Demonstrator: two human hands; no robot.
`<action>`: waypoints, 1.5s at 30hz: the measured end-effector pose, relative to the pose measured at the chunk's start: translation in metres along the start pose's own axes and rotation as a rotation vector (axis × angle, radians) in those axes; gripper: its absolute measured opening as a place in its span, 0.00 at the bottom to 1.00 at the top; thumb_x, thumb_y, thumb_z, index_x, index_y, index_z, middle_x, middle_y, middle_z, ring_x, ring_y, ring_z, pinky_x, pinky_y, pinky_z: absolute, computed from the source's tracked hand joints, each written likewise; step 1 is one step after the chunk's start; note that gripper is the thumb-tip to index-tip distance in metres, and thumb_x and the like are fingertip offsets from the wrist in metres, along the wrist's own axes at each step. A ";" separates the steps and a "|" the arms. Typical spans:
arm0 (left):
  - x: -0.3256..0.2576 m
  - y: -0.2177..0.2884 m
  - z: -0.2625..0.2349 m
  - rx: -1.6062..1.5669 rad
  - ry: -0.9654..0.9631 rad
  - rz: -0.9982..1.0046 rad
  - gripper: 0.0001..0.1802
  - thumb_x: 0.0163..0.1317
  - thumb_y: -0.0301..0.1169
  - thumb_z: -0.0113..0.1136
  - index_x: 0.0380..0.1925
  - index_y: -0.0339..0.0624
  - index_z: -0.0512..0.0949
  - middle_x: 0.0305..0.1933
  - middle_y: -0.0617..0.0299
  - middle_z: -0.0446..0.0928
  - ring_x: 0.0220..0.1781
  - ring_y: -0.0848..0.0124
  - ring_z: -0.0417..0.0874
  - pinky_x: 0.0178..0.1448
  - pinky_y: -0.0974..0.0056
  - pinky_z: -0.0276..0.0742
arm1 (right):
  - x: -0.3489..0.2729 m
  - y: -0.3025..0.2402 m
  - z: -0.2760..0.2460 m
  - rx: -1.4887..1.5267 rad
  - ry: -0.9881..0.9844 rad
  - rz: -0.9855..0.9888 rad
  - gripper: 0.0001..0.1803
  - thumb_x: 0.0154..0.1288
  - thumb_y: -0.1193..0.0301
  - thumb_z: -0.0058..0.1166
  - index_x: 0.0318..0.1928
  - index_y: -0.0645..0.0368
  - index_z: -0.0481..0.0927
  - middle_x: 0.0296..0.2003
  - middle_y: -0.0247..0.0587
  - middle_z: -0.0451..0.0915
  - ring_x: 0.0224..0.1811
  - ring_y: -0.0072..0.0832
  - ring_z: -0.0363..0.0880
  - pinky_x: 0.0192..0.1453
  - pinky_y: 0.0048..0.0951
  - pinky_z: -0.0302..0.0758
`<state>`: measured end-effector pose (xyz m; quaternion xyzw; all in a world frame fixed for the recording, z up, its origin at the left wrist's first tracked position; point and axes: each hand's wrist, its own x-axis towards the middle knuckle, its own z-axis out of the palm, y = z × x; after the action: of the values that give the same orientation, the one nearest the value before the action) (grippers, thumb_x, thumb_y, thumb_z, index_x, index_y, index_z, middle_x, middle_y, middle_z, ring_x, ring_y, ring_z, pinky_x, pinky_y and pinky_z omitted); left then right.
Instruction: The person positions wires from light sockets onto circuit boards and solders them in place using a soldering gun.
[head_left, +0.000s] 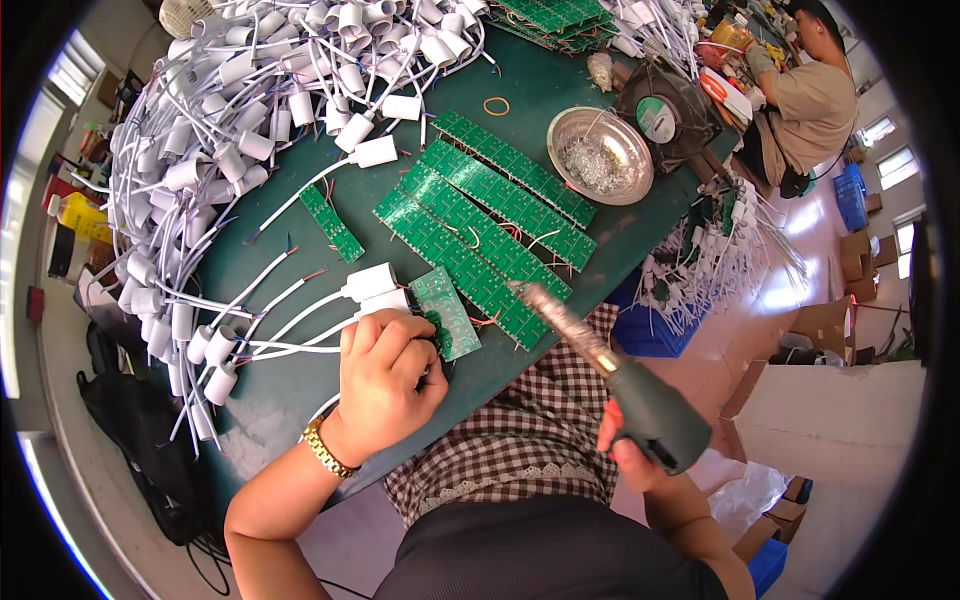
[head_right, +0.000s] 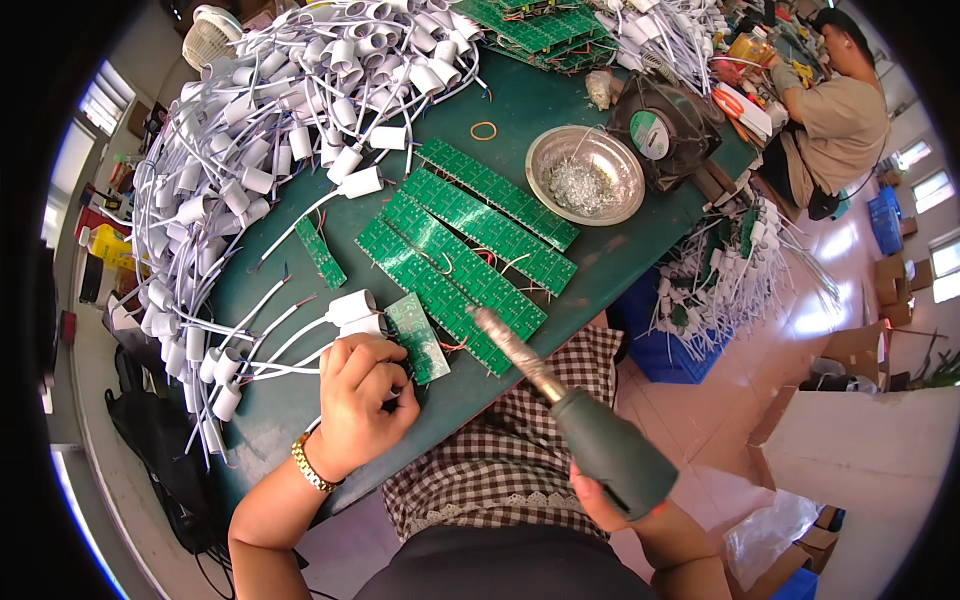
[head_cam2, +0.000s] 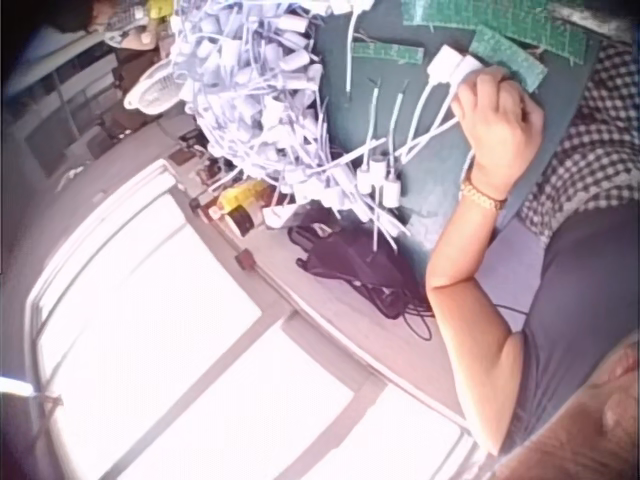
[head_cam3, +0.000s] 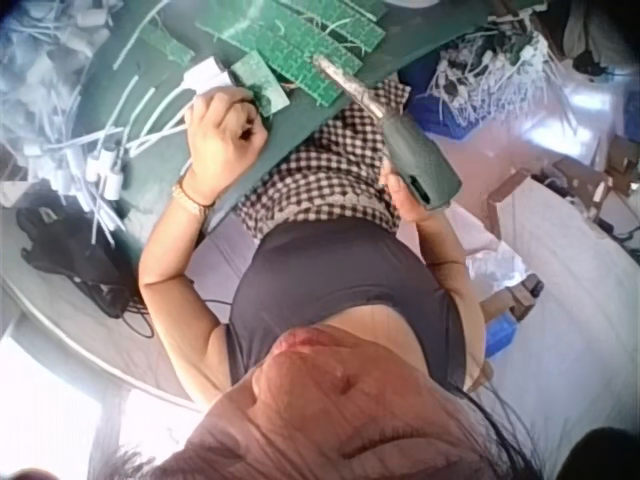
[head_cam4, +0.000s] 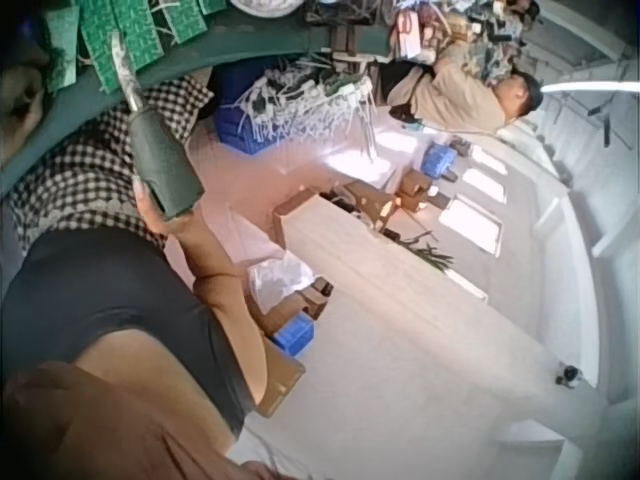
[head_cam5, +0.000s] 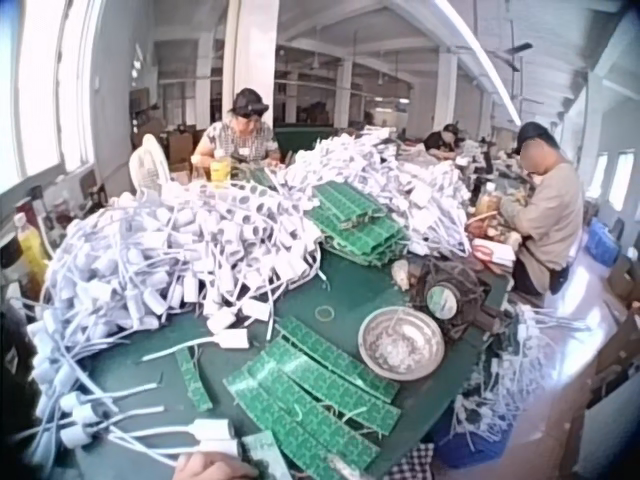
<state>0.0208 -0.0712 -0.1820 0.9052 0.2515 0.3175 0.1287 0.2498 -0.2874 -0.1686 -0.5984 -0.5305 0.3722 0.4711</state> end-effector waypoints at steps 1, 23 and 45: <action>0.000 0.000 0.000 0.002 -0.002 -0.006 0.14 0.35 0.18 0.64 0.23 0.45 0.73 0.40 0.63 0.77 0.43 0.62 0.76 0.45 0.58 0.65 | -0.003 0.010 0.011 -0.026 0.022 -0.043 0.25 0.65 0.62 0.55 0.55 0.67 0.68 0.31 0.43 0.74 0.28 0.26 0.73 0.31 0.27 0.72; 0.002 0.013 -0.021 0.094 -0.127 0.022 0.16 0.42 0.24 0.67 0.34 0.38 0.78 0.51 0.52 0.75 0.50 0.52 0.76 0.49 0.53 0.72 | -0.016 0.030 0.031 -0.037 -0.022 -0.107 0.19 0.61 0.70 0.53 0.49 0.71 0.71 0.31 0.43 0.76 0.28 0.28 0.76 0.34 0.29 0.76; 0.005 0.023 -0.006 0.336 -0.132 -0.235 0.08 0.40 0.23 0.67 0.22 0.44 0.78 0.61 0.54 0.69 0.67 0.43 0.60 0.65 0.35 0.50 | -0.002 0.005 0.020 -0.047 -0.209 -0.023 0.16 0.57 0.68 0.55 0.45 0.61 0.78 0.32 0.38 0.81 0.32 0.29 0.81 0.38 0.29 0.77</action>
<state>0.0288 -0.0875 -0.1659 0.8973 0.3956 0.1938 0.0281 0.2321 -0.2856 -0.1786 -0.5608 -0.5923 0.4148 0.4033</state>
